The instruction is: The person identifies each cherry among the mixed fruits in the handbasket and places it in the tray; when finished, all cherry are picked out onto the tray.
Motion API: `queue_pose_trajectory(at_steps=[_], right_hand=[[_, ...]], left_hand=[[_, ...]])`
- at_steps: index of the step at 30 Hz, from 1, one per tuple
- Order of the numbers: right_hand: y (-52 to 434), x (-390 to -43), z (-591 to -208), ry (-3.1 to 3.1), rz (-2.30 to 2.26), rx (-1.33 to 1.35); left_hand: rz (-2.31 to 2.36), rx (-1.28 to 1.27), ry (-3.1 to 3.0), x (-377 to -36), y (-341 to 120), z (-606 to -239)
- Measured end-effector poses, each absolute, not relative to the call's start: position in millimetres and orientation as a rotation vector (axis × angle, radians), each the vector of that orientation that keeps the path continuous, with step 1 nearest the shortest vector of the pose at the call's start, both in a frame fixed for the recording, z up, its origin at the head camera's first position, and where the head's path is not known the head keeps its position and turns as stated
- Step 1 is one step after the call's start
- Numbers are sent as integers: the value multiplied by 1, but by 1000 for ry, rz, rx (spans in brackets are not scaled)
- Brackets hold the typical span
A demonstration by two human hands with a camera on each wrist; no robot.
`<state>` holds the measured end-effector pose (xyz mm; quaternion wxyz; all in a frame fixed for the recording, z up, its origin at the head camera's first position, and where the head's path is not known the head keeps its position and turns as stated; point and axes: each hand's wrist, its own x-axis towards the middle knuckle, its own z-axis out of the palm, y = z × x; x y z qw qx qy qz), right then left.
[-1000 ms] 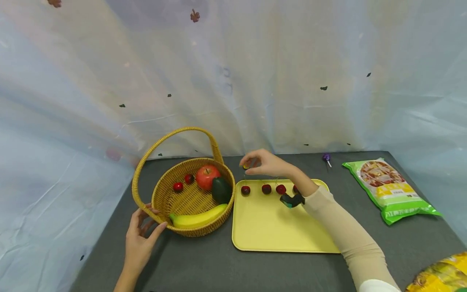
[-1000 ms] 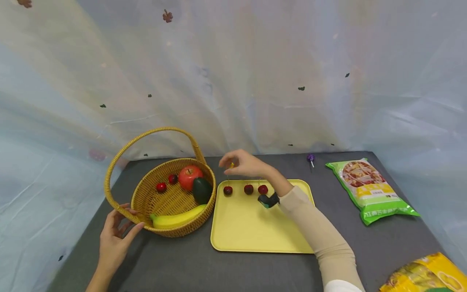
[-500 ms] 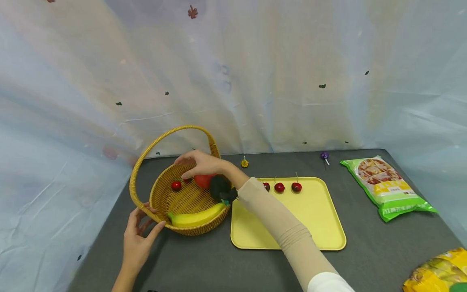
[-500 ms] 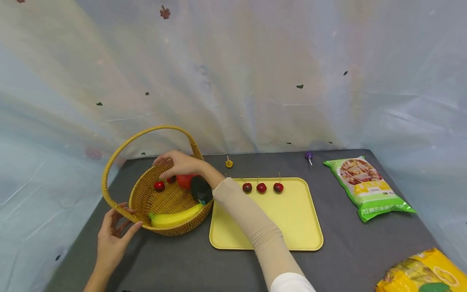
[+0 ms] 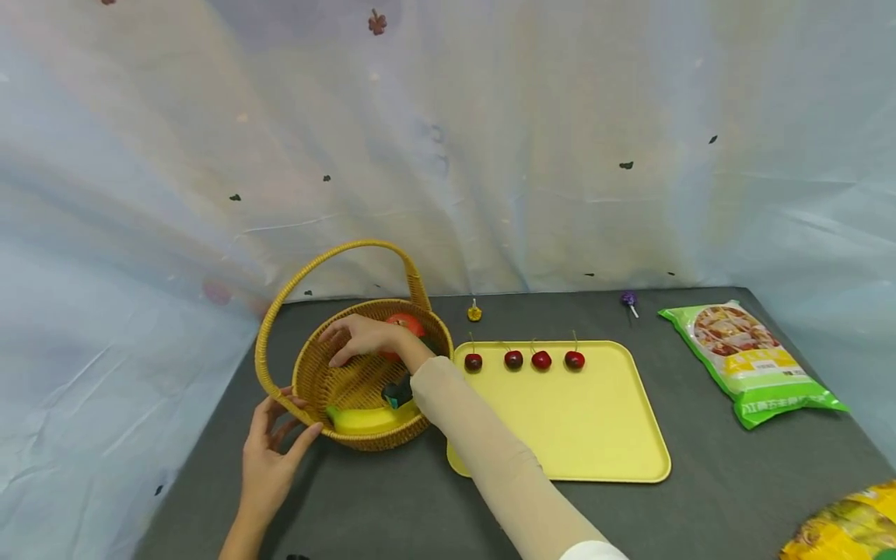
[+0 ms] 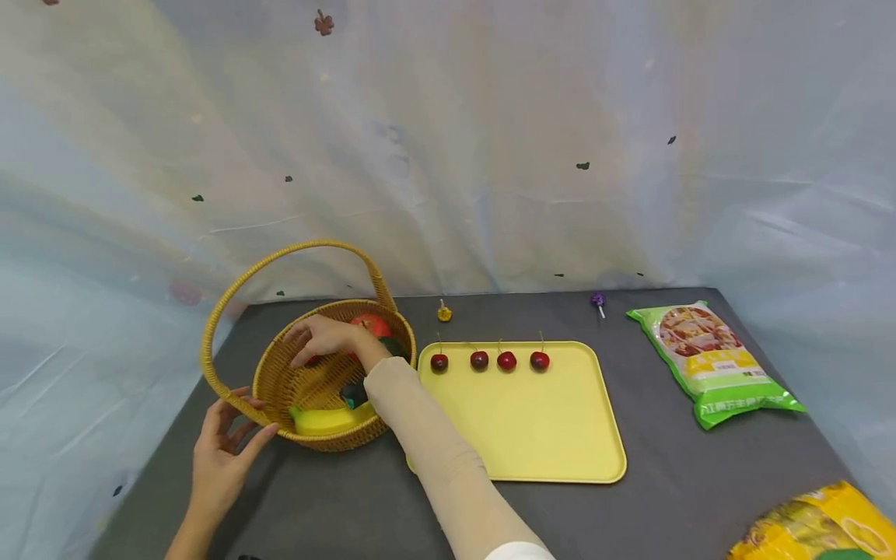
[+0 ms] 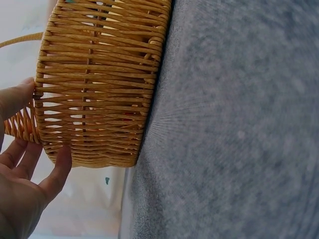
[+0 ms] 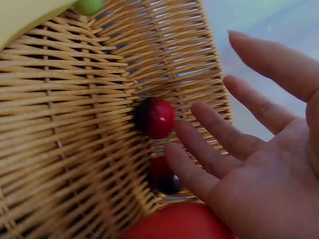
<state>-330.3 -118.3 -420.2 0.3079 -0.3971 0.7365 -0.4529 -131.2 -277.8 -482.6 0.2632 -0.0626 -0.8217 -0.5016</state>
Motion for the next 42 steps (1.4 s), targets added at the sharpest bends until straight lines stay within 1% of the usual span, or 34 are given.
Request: queue_pose_trajectory(at_steps=[19, 26, 32, 37, 42], right_hand=[[-131, -322, -437, 2007, -894, -1079], [-131, -317, -436, 2022, -802, -1091], [-129, -319, -435, 1968, -862, -1064], [-115, -323, -420, 1875, -1008, -1158], [-80, -324, -403, 1852, -1126, -1320]], left_hand=[[-1369, -151, -2227, -128, -277, -482], [-1361, -146, -2234, -127, -278, -481], [-1355, -138, -2230, -127, -278, -481], [-1357, -152, -2226, -129, -279, -482], [-1358, -148, -2224, -129, -278, -483]])
